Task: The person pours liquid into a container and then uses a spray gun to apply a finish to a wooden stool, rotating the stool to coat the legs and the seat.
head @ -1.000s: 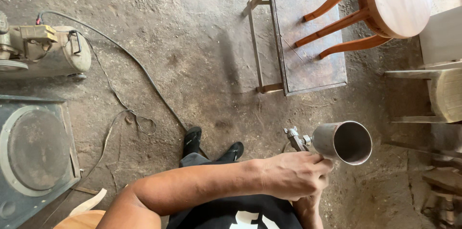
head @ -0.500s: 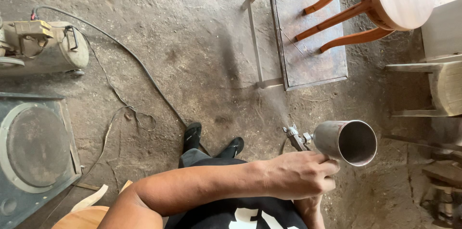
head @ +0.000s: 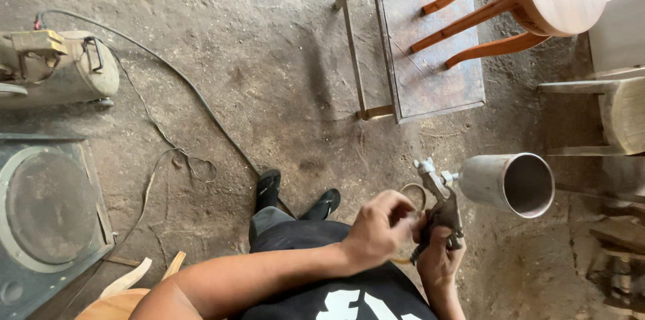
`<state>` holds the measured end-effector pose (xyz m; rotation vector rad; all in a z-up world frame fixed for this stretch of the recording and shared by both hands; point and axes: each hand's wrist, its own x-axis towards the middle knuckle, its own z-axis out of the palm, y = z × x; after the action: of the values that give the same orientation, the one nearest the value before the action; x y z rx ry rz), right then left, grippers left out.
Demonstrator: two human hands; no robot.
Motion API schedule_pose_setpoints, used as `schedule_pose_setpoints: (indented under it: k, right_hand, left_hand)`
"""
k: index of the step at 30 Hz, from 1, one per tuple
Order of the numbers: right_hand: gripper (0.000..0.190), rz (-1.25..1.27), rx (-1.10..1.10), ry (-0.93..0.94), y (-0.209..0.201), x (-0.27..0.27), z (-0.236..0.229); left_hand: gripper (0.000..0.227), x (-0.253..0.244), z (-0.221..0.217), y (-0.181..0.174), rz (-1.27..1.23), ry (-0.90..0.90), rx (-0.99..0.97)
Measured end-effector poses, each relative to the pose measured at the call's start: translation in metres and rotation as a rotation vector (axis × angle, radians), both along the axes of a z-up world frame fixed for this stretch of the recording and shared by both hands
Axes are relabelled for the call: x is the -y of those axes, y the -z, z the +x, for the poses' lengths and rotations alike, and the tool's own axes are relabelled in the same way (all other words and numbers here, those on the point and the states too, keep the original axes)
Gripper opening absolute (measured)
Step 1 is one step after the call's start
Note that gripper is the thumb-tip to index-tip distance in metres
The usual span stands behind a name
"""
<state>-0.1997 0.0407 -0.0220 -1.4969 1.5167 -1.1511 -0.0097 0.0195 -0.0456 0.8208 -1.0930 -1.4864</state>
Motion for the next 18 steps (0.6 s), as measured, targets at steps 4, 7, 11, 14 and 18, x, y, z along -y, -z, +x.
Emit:
schedule_pose_setpoints:
  k: [4, 7, 11, 14, 18]
  right_hand:
    - [0.075, -0.026, 0.146, -0.034, -0.022, 0.016, 0.038]
    - [0.081, 0.014, 0.187, -0.055, -0.041, 0.029, 0.062]
    - [0.085, -0.028, 0.218, -0.065, -0.053, 0.042, 0.083]
    - [0.087, -0.100, 0.129, -0.033, -0.050, 0.046, 0.089]
    - [0.088, -0.113, 0.076, 0.033, -0.037, 0.043, 0.082]
  left_hand:
    - [0.025, 0.011, -0.027, 0.037, 0.517, 0.263, -0.489]
    - [0.031, 0.014, -0.039, 0.057, 0.616, 0.411, -0.719]
    - [0.035, 0.011, -0.048, 0.063, 0.640, 0.440, -0.932]
    - [0.032, 0.012, -0.050, 0.064, 0.634, 0.419, -1.023]
    - [0.020, 0.009, -0.055, 0.072, 0.623, 0.428, -1.102]
